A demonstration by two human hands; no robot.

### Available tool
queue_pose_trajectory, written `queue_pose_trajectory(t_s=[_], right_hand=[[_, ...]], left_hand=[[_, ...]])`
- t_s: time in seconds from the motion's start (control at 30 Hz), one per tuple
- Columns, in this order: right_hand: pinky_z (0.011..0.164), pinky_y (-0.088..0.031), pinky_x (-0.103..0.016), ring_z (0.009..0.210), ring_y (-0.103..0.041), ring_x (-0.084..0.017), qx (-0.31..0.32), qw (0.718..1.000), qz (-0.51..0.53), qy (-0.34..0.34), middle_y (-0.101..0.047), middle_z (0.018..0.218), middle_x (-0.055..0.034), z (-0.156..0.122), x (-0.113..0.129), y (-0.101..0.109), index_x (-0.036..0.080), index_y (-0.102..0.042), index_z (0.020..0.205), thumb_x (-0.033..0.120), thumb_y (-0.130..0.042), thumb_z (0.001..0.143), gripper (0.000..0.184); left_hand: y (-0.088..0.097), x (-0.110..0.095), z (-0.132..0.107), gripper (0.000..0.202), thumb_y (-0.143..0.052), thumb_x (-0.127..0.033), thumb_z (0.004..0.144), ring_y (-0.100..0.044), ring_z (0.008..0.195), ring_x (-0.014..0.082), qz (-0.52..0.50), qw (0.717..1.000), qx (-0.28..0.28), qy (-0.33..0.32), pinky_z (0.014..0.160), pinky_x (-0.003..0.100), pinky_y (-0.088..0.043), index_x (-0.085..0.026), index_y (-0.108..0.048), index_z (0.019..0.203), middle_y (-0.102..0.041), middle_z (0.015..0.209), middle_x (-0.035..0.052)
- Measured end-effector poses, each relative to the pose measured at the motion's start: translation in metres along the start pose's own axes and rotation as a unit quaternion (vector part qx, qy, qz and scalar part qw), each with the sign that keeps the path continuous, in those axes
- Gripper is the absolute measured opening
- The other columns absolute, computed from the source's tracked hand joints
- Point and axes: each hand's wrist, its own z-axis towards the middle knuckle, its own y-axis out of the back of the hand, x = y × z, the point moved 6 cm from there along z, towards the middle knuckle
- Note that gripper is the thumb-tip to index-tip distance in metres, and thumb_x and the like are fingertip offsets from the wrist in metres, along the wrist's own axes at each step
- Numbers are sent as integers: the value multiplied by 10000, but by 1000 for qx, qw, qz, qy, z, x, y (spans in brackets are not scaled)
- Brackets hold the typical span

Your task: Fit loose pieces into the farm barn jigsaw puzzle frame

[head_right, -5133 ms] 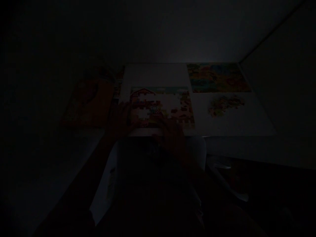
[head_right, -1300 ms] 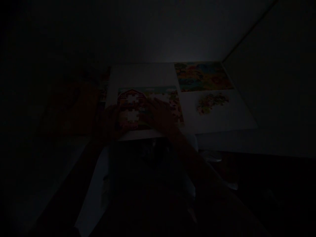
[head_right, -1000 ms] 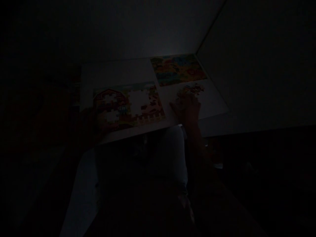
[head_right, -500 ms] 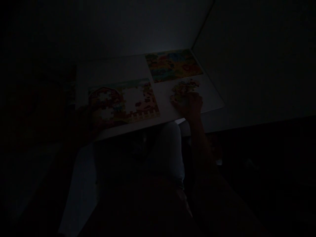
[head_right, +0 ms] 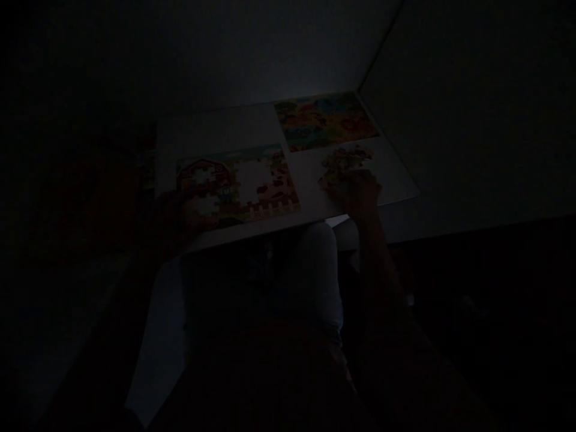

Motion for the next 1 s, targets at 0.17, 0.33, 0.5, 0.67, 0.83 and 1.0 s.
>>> queue_pose_trajectory(t_s=[0.17,0.33,0.5,0.67,0.83,1.0], right_hand=[[1208,-480,-690,1422,-651,-433,24,991,62,113,-735,1479,-174,-10,43,0,277,-817,1249,711,-814,934,536],[1220,-469,-639,1388,-650,-408,104,972,91,189,-738,1427,-132,-14,89,-18,318,-816,1307,732,-799,947,549],[1218,-443,-627,1419,-628,-414,149,961,107,209,-720,1498,-144,-17,110,-32,290,-766,1420,658,-747,994,563],[1192,-466,-600,1353,-656,-390,139,971,91,172,-726,1468,-156,-22,110,-33,271,-693,1506,570,-628,1067,535],[1155,-451,-673,1383,-592,-478,91,987,-5,134,-692,1470,-197,-26,114,-37,260,-748,1375,824,-729,964,697],[1172,-433,-693,1392,-554,-479,122,978,-15,170,-662,1521,-175,-29,121,-41,300,-752,1426,802,-711,987,668]], left_hand=[[4,-4,-1,962,-631,-755,970,-377,1696,495,-15,1000,-15,22,1402,723,-259,-230,-447,1754,-436,1828,213],[3,-4,-1,929,-611,-726,993,-371,1705,487,-19,999,-13,23,1410,730,-239,-243,-430,1766,-418,1843,205],[4,-5,-3,892,-596,-705,1000,-387,1694,493,-13,999,-16,26,1396,742,-255,-280,-438,1767,-448,1825,186],[5,-6,-3,882,-586,-699,1008,-381,1697,489,-7,999,-27,23,1405,722,-252,-264,-442,1762,-451,1824,188],[4,-5,-2,902,-557,-713,1018,-395,1688,490,-11,1000,-17,21,1396,721,-274,-228,-422,1768,-435,1827,212],[5,-6,-2,900,-546,-739,1022,-395,1688,481,-7,1000,-19,20,1400,702,-276,-236,-428,1759,-455,1815,201]])
